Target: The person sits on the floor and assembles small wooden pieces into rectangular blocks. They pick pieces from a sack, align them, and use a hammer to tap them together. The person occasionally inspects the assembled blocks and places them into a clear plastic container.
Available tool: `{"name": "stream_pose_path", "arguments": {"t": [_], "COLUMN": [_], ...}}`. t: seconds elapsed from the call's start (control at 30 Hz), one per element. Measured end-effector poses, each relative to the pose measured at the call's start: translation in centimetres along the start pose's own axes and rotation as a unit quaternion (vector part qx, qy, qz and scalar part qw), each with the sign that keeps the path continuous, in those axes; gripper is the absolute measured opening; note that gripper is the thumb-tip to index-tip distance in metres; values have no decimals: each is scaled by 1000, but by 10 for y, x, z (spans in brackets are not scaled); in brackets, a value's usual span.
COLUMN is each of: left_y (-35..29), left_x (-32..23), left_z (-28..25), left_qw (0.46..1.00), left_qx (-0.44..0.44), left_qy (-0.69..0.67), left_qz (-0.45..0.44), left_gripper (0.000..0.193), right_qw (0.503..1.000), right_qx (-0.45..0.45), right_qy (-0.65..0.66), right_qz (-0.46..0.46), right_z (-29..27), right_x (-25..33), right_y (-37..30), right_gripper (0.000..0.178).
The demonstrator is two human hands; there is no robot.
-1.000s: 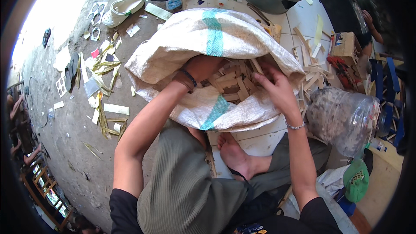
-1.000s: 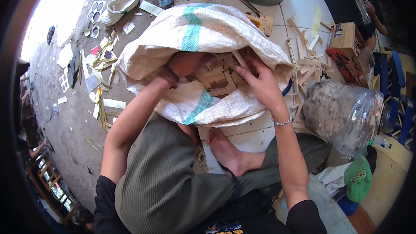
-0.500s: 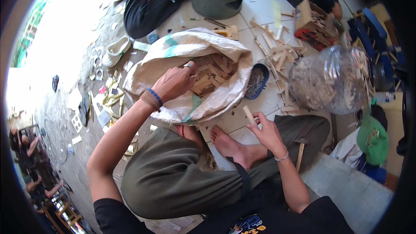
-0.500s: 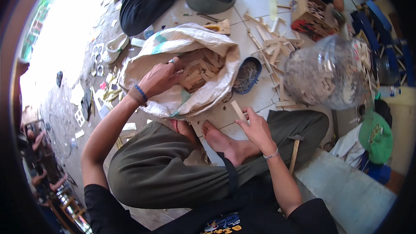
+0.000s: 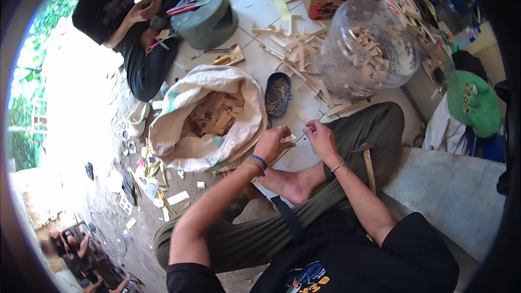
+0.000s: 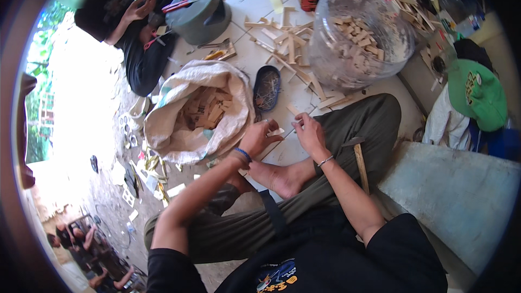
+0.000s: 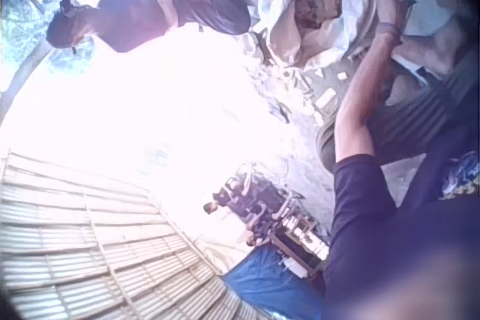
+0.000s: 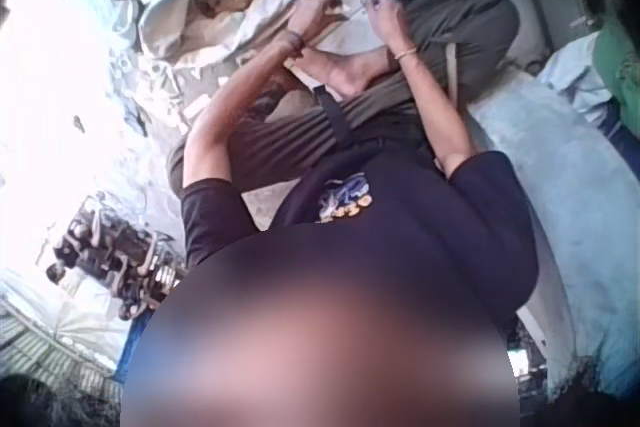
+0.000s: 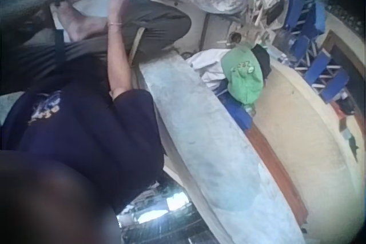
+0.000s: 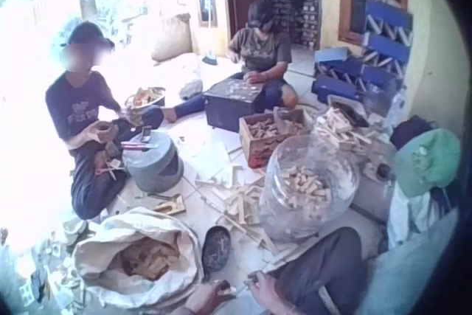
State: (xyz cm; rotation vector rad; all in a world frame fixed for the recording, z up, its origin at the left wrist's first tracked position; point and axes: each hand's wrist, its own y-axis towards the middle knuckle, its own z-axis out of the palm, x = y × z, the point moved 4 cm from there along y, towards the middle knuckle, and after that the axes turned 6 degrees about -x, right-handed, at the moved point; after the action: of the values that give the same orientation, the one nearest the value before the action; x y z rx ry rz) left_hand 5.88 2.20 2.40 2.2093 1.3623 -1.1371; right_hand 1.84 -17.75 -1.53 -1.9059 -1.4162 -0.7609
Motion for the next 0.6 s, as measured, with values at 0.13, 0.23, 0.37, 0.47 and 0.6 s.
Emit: {"name": "stream_pose_path", "arguments": {"t": [0.13,0.23,0.37,0.47,0.6], "left_y": [0,-13,-23,-26,-26], "left_x": [12,12,12,16,29], "left_z": [46,66,65,63,65], "left_qw": [994,988,986,984,982], "left_qx": [-102,-95,-126,-156,-162], "left_qy": [28,81,67,73,-4], "left_qz": [-36,-95,-84,-38,-96], "left_gripper": [34,34,33,34,30], "right_qw": [999,998,998,999,998], "right_qx": [26,51,50,37,51], "right_qy": [-37,-23,-30,-21,-47], "right_qz": [15,10,-10,-13,-2], "right_z": [9,16,22,22,23], "right_x": [-23,-34,-35,-33,-29], "right_y": [-20,-24,-21,-22,-24], "right_gripper": [22,21,23,23,28]}}
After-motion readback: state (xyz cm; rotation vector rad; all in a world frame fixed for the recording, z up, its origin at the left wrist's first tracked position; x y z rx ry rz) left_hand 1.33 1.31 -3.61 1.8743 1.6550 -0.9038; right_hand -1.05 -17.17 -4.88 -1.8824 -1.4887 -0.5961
